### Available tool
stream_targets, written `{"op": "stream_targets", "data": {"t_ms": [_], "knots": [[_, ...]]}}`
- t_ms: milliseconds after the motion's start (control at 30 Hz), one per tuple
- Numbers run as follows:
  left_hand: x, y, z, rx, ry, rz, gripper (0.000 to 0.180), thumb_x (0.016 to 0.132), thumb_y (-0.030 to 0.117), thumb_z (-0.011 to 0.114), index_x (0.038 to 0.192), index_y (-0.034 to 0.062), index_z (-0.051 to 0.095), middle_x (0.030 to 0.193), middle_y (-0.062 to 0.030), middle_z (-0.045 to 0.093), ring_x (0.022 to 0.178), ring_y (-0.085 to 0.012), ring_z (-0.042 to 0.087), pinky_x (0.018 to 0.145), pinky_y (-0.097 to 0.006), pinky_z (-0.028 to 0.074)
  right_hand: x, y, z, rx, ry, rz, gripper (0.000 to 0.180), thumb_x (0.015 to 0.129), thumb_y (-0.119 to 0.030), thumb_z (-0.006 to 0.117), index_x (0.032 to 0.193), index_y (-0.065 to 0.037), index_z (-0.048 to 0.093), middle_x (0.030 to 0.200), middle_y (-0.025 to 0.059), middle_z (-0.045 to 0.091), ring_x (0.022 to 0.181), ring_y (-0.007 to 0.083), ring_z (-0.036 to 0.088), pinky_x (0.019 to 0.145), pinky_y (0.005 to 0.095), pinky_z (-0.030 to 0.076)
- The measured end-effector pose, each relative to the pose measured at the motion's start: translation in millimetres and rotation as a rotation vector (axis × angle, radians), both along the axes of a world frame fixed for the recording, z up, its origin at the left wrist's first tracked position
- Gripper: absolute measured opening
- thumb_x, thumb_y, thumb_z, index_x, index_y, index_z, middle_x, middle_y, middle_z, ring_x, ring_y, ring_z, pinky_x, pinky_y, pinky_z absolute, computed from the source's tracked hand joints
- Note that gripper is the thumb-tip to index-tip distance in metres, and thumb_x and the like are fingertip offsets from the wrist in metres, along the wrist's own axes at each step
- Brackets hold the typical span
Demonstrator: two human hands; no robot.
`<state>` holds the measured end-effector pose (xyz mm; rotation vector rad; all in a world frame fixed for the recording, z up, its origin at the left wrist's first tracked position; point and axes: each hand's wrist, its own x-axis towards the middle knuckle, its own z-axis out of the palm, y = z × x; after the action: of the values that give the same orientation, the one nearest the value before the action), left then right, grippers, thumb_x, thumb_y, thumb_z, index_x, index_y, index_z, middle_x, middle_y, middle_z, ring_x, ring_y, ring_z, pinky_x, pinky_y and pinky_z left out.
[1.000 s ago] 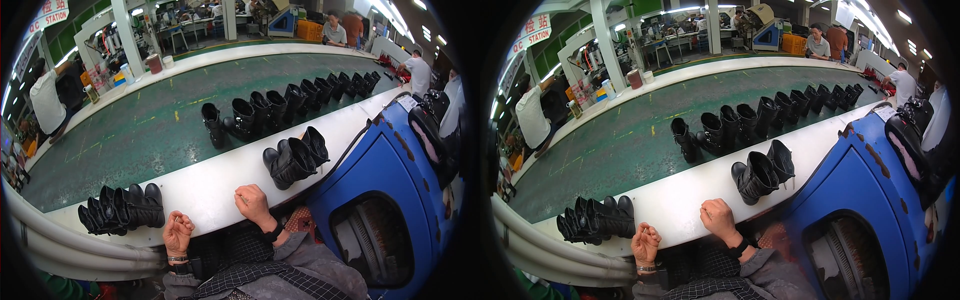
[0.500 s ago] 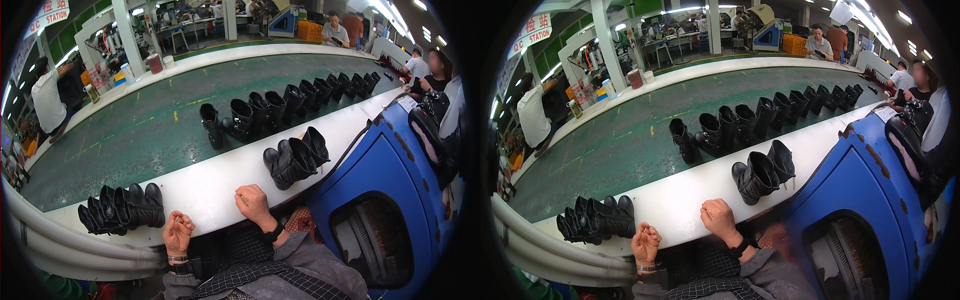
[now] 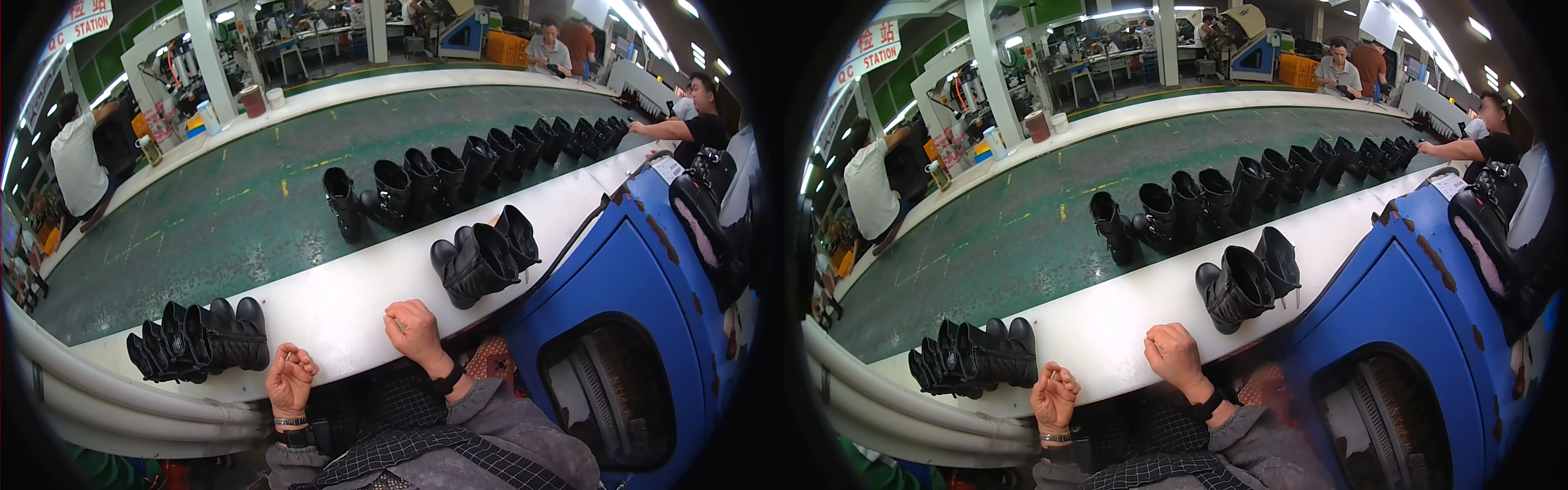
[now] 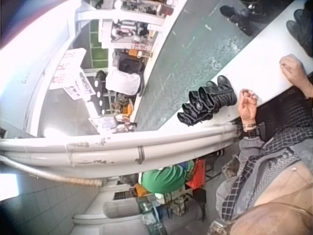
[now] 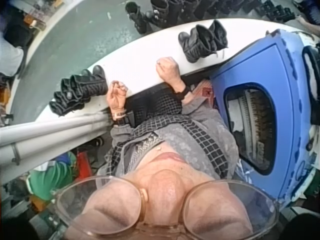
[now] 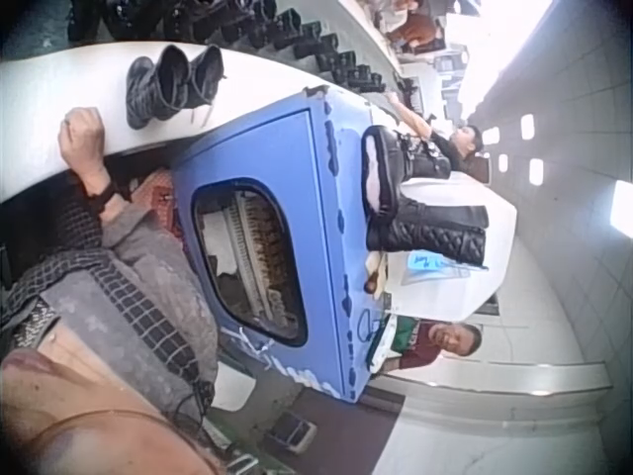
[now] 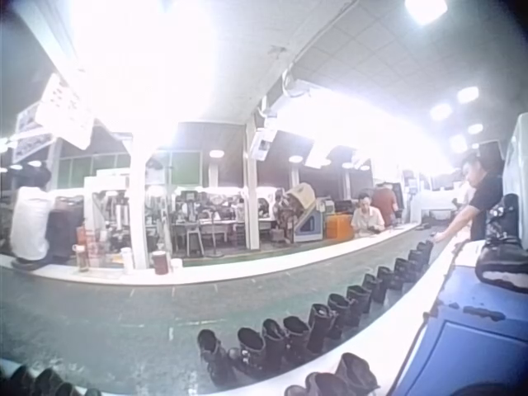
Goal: Inspecting and pairing boots on a factory production line.
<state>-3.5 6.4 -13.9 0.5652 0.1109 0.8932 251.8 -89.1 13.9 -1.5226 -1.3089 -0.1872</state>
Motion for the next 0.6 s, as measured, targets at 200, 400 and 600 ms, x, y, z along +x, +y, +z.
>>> {"op": "stream_targets", "data": {"t_ms": [200,400,600], "knots": [[-0.8,2.0,-1.0,0.026,-0.042,-0.041,0.031,0.097,0.023,0.051,0.118,0.0003,0.048,0.098,-0.0187,0.06,0.088,-0.0226,0.055,0.08,-0.036,0.043,-0.1,0.1,-0.4,0.001,0.003,-0.001,0.002,0.075,-0.003,0.065,0.076,-0.002,0.064,0.082,0.0097,0.068,0.078,0.0287,0.063,0.07,0.037,0.051],[-0.9,1.6,-1.4,0.015,-0.041,-0.036,0.031,0.097,0.023,0.05,0.118,0.0,0.048,0.098,-0.019,0.06,0.088,-0.0227,0.055,0.081,-0.036,0.043,-0.1,-0.2,-0.1,-0.005,0.007,0.001,0.002,0.075,-0.004,0.065,0.076,-0.002,0.064,0.083,0.0096,0.068,0.078,0.0288,0.062,0.07,0.0369,0.051],[-0.9,1.6,-1.0,0.012,-0.044,-0.036,0.031,0.098,0.023,0.05,0.118,-0.0004,0.048,0.098,-0.0194,0.059,0.088,-0.0227,0.054,0.081,-0.036,0.043,-0.2,-0.5,0.9,-0.012,0.008,0.002,0.002,0.075,-0.004,0.065,0.076,-0.002,0.063,0.082,0.0094,0.068,0.078,0.0288,0.062,0.07,0.0369,0.051]]}}
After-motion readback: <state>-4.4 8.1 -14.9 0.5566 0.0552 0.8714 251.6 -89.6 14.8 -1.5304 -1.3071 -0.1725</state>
